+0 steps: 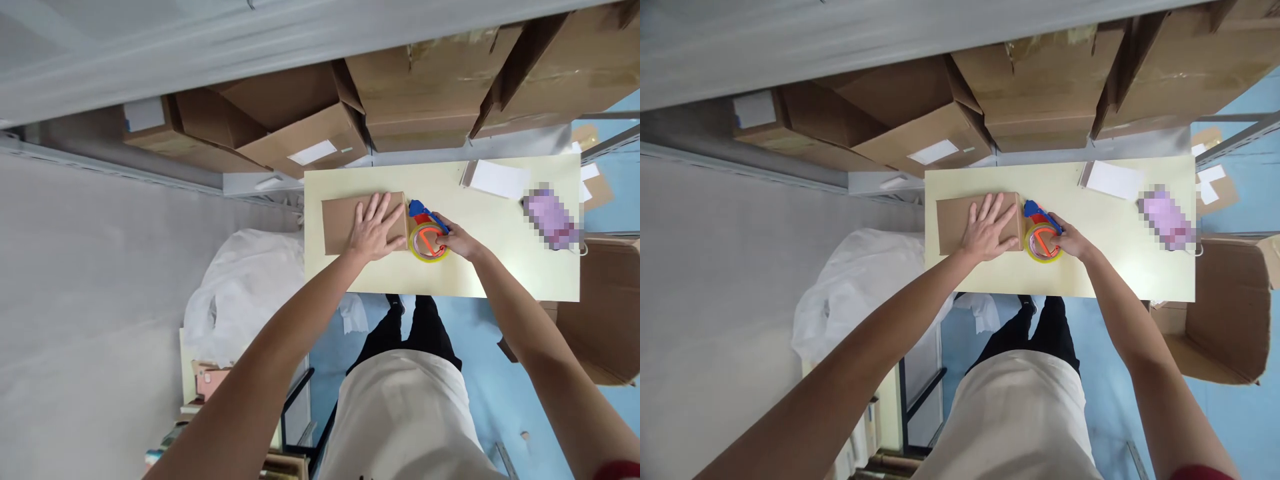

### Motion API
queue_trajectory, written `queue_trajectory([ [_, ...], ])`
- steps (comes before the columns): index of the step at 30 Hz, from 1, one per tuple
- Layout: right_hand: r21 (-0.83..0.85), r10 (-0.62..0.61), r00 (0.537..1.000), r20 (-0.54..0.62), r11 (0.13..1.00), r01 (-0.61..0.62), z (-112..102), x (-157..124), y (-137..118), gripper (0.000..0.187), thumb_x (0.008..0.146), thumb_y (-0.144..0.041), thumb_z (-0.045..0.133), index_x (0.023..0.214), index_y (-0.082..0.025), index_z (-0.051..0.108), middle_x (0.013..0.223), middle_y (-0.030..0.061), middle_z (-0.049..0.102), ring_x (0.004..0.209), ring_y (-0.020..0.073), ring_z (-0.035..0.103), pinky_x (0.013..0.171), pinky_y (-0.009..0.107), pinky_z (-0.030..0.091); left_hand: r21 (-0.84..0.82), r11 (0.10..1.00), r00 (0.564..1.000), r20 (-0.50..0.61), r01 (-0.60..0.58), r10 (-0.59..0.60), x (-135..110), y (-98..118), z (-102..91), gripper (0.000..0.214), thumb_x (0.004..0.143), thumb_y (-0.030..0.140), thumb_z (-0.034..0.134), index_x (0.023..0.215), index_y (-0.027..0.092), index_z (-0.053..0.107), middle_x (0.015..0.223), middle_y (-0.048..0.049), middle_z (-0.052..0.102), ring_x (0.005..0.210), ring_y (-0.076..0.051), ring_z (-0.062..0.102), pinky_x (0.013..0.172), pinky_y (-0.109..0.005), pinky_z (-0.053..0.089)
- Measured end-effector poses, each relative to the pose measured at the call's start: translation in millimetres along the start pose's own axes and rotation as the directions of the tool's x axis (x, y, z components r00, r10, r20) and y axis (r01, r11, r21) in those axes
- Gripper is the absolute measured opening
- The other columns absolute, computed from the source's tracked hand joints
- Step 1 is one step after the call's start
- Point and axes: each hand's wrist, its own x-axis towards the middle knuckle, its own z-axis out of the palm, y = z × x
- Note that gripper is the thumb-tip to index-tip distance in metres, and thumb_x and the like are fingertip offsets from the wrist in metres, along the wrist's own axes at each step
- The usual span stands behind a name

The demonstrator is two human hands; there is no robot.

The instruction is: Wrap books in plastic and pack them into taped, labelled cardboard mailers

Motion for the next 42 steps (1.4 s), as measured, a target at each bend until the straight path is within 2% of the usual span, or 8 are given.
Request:
queue_trajectory([
  [11, -0.314, 0.215, 0.968, 0.127, 0.935, -0.167, -2.8, -82.1, 48.2, 0.092, 0.06, -0.013, 0.066, 0.148, -0.03, 0.042, 0.105, 0.0032, 0.073, 0.085, 0.0255, 0.069, 0.074, 0.038, 0.057, -0.017, 1.0, 0.999, -0.021, -0.026, 0.026, 0.1, -0.7, 0.8, 0.079, 0.088, 0.059, 0.051, 0.156, 0.031, 0.022, 0.166, -0.0062, 0.006, 0.152, -0.035, 0.004, 0.118, -0.06, 0.001],
  [16, -0.807, 0.09, 0.993, 0.079, 0.59, 0.011, 38.6, -71.5, 7.5, 0.076, 0.072, -0.024, 0.068, 0.144, -0.035, 0.048, 0.105, 0.01, 0.068, 0.091, 0.0313, 0.067, 0.082, 0.043, 0.05, -0.025, 0.999, 0.999, -0.014, -0.035, 0.035, -0.8, -0.1, 0.6, 0.08, 0.088, 0.059, 0.051, 0.156, 0.03, 0.02, 0.166, -0.0057, 0.005, 0.152, -0.034, 0.001, 0.118, -0.059, -0.001],
  [18, -0.9, 0.098, 0.987, 0.131, 0.428, 0.077, 61.2, -68.8, -6.7, 0.07, 0.074, -0.026, 0.069, 0.142, -0.033, 0.051, 0.108, 0.014, 0.065, 0.094, 0.0353, 0.066, 0.084, 0.045, 0.048, -0.036, 0.999, 0.999, -0.016, -0.034, 0.033, -1.1, 0.6, 0.3, 0.08, 0.088, 0.058, 0.052, 0.156, 0.03, 0.02, 0.166, -0.0053, 0.004, 0.152, -0.034, -0.001, 0.119, -0.059, -0.002],
  [21, -0.939, 0.1, 0.986, 0.134, 0.331, 0.094, 79.6, -81.2, -14.2, 0.068, 0.078, -0.025, 0.068, 0.143, -0.034, 0.049, 0.11, 0.0153, 0.063, 0.094, 0.0345, 0.066, 0.081, 0.042, 0.048, -0.088, 0.995, 0.999, -0.017, -0.048, 0.046, 0.0, -0.7, -0.8, 0.078, 0.088, 0.056, 0.052, 0.156, 0.031, 0.021, 0.166, -0.0039, 0.003, 0.152, -0.034, -0.002, 0.119, -0.058, -0.004],
  [26, -0.864, -0.135, 0.988, 0.073, 0.487, 0.13, 55.0, -128.9, -17.4, 0.067, 0.085, -0.042, 0.062, 0.147, -0.028, 0.042, 0.098, 0.0093, 0.063, 0.08, 0.0243, 0.067, 0.075, 0.037, 0.052, -0.415, 0.908, 0.999, -0.029, -0.048, 0.04, 4.5, -15.5, -6.0, 0.073, 0.092, 0.055, 0.046, 0.155, 0.028, 0.022, 0.165, -0.0042, 0.012, 0.152, -0.029, 0.003, 0.121, -0.055, -0.003],
  [30, -0.708, -0.338, 0.94, 0.05, 0.652, 0.272, 30.5, -156.2, -27.7, 0.077, 0.083, -0.034, 0.059, 0.152, -0.023, 0.028, 0.109, 0.0099, 0.063, 0.088, 0.0242, 0.065, 0.074, 0.039, 0.055, -0.794, 0.606, 0.976, -0.171, -0.055, -0.136, -10.5, -22.0, -12.3, 0.062, 0.095, 0.055, 0.037, 0.148, 0.023, 0.037, 0.16, -0.01, 0.029, 0.149, -0.025, 0.024, 0.12, -0.045, 0.023],
  [35, -0.688, -0.631, 0.775, -0.019, 0.571, 0.448, 30.4, -160.3, -36.3, 0.076, 0.079, -0.018, 0.05, 0.15, -0.022, 0.024, 0.121, 0.0128, 0.061, 0.099, 0.0262, 0.064, 0.075, 0.04, 0.056, -0.958, 0.281, 0.792, -0.22, -0.063, -0.57, -63.9, 22.8, -17.5, 0.049, 0.085, 0.057, 0.059, 0.116, 0.019, 0.061, 0.126, -0.0164, 0.064, 0.119, -0.028, 0.061, 0.102, -0.043, 0.047],
  [42, -0.846, -0.924, 0.381, 0.043, 0.169, 0.505, 64.7, -144.9, -51.5, 0.027, 0.091, -0.021, 0.055, 0.118, -0.026, 0.053, 0.099, 0.0051, 0.074, 0.086, 0.0214, 0.07, 0.095, 0.046, 0.039, -0.973, -0.227, 0.902, 0.059, -0.044, -0.428, -88.3, 117.8, -52.3, 0.061, 0.064, 0.049, 0.084, 0.116, 0.025, 0.063, 0.122, -0.011, 0.067, 0.106, -0.026, 0.067, 0.083, -0.036, 0.055],
])
